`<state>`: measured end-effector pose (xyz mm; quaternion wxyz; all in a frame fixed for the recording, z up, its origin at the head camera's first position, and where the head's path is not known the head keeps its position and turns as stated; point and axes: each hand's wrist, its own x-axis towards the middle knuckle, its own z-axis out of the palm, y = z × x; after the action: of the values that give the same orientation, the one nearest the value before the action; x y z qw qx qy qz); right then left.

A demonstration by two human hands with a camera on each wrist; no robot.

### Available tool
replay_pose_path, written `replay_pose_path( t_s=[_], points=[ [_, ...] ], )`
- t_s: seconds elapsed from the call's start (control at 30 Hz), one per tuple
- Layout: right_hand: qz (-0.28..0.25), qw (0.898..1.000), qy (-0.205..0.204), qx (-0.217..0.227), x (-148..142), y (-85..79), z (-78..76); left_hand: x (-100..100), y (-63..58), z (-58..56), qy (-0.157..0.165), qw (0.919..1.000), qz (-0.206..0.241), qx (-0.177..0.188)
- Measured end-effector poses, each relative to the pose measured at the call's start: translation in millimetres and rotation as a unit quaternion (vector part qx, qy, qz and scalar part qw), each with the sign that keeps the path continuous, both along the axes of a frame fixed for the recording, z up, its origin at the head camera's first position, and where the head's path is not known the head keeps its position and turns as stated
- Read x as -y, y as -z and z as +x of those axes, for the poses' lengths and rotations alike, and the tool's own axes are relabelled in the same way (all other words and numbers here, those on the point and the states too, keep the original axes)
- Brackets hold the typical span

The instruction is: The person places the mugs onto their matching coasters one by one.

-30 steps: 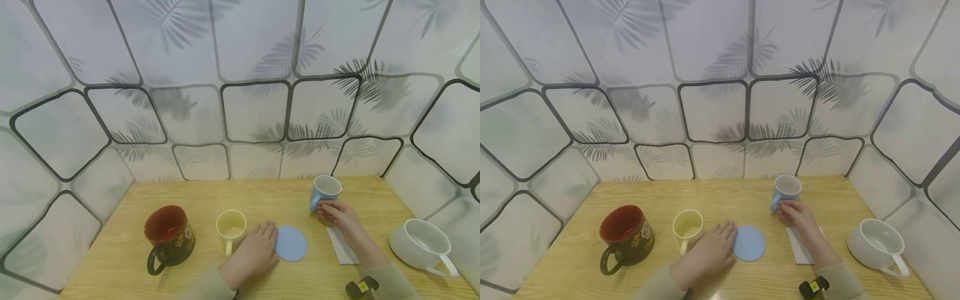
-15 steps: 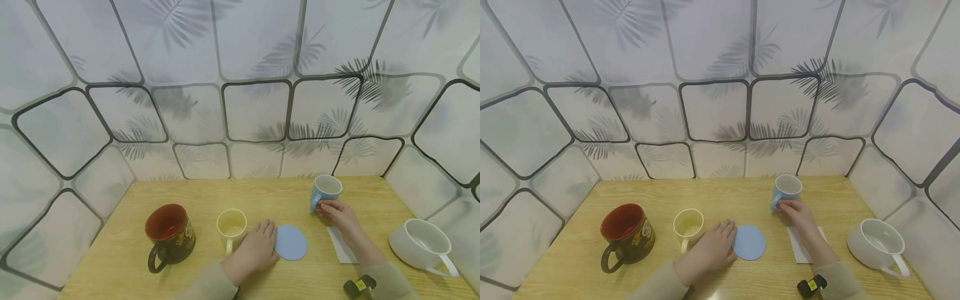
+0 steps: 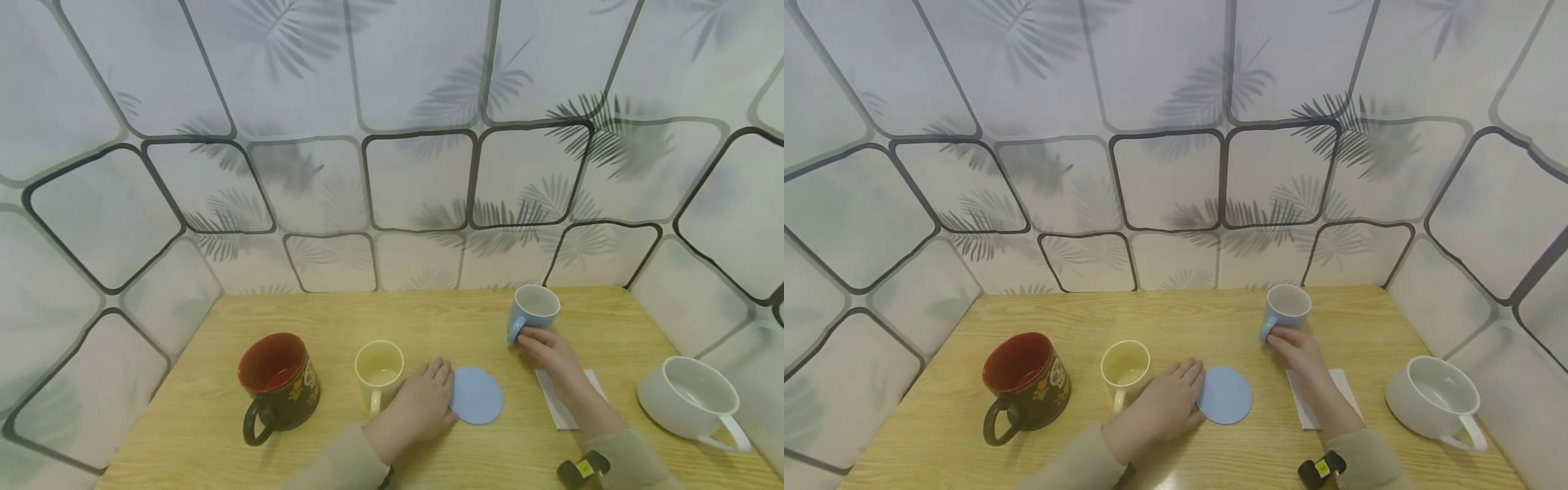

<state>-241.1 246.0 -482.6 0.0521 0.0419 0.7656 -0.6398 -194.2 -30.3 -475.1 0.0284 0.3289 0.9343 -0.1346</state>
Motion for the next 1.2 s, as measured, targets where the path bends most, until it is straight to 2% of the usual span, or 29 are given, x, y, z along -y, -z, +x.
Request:
replay_pose_path(
  t_s=[0.43, 0.67, 1.07, 1.2],
  points=[
    [0.016, 0.998, -0.031, -0.047, 10.6, 1.0, -1.0, -4.6, -6.2, 0.2, -0.009, 0.9999, -0.004, -0.008],
    [0.032, 0.998, -0.021, -0.046, 16.0, 1.1, -5.7, -6.6, -5.4, -0.5, -0.012, 0.9995, -0.025, -0.019],
    [0.087, 0.996, 0.006, -0.026, 20.6, 1.6, -6.4, -7.7, -2.5, -1.1, -0.016, 0.9993, -0.03, -0.013],
    [0.089, 0.996, 0.014, -0.021, 18.9, 2.9, -8.2, -7.2, -2.2, -1.7, -0.017, 0.9993, -0.03, -0.014]
  ],
)
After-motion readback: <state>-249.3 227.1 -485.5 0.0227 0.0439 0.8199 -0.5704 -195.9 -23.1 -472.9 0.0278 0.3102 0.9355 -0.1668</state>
